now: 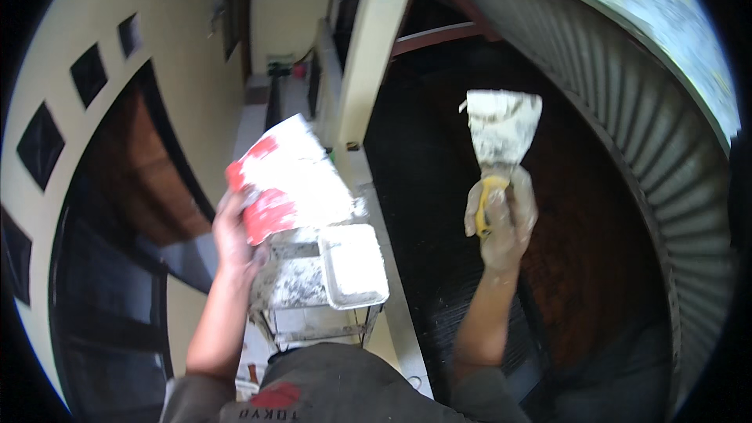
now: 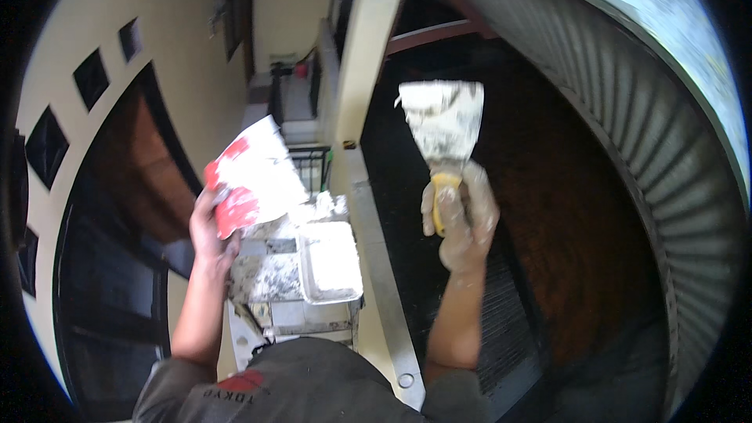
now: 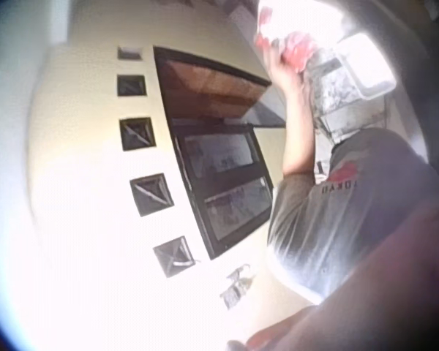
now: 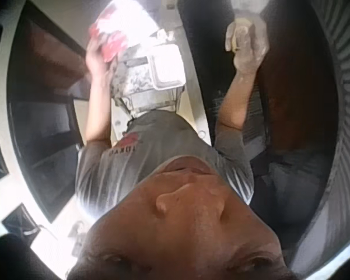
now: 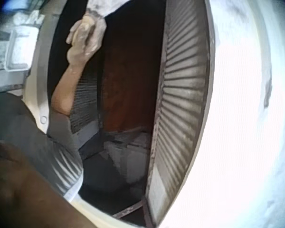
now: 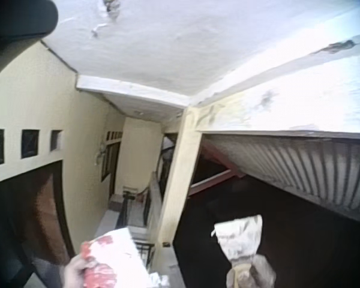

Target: The person applies white plaster to a ceiling beam using a putty knife and a hawk. The person repeatedly loads the putty knife with plaster from the hawk and scrapes it onto the beam to fill in gaps and smooth the surface.

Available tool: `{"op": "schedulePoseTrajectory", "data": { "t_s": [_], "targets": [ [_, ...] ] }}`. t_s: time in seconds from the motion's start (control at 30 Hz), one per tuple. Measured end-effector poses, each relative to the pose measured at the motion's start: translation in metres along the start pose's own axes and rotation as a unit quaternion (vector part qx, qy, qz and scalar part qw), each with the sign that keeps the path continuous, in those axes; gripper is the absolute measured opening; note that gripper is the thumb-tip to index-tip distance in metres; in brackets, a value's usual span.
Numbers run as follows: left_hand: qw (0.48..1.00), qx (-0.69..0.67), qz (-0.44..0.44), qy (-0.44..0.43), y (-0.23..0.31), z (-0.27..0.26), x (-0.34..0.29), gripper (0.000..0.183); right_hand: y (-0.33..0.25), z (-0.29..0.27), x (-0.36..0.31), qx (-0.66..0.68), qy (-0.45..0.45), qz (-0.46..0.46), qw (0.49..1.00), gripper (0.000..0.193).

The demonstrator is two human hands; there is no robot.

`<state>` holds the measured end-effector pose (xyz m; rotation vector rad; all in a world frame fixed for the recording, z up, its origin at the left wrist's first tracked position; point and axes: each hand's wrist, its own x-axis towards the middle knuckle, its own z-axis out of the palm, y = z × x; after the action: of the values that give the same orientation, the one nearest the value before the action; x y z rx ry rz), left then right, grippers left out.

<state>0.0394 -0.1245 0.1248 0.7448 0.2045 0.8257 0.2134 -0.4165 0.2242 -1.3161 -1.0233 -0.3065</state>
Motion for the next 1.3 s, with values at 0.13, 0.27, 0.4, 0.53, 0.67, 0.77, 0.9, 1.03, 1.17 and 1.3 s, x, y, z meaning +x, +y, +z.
{"op": "schedulePoseTrajectory", "data": {
  "t_s": [0.13,0.27,0.4,0.53,0.67,0.77,0.9,1.03,1.17,1.3],
  "targets": [
    [0.995,-0.062,-0.061,-0.05,0.013,0.049,-0.014,0.04,0.019,0.049,-0.046,0.032,0.037,-0.014,0.999,0.027],
    [0.989,-0.08,-0.09,-0.087,0.021,0.068,-0.024,0.043,0.039,0.066,-0.059,-0.134,-0.01,-0.112,0.985,0.023],
    [0.981,-0.113,-0.121,-0.097,0.025,0.067,-0.03,0.046,0.042,0.077,-0.061,-0.108,-0.043,-0.119,0.986,0.022],
    [0.991,-0.07,-0.054,-0.097,0.019,0.06,-0.028,0.052,0.044,0.078,-0.07,-0.12,-0.05,-0.151,0.98,0.035],
    [0.995,-0.02,0.012,-0.099,0.015,0.055,-0.026,0.054,0.041,0.076,-0.086,-0.121,-0.062,-0.082,0.987,0.034],
    [0.994,-0.003,0.041,-0.103,0.01,0.048,-0.024,0.051,0.036,0.078,-0.091,-0.11,-0.06,-0.035,0.992,0.033],
    [0.989,0.008,0.097,-0.112,0.004,0.038,-0.021,0.047,0.028,0.077,-0.098,-0.1,-0.085,0.014,0.991,0.033],
    [0.982,0.042,0.135,-0.125,0.0,0.028,-0.011,0.05,0.034,0.064,-0.113,-0.08,-0.119,0.145,0.979,0.03],
    [0.977,0.042,0.182,-0.101,0.004,0.029,-0.005,0.056,0.03,0.069,-0.117,-0.124,-0.043,0.16,0.978,0.028],
    [0.969,0.079,0.213,-0.1,-0.007,0.014,0.004,0.059,0.023,0.054,-0.12,0.05,0.048,0.271,0.96,0.03]
  ]
}}
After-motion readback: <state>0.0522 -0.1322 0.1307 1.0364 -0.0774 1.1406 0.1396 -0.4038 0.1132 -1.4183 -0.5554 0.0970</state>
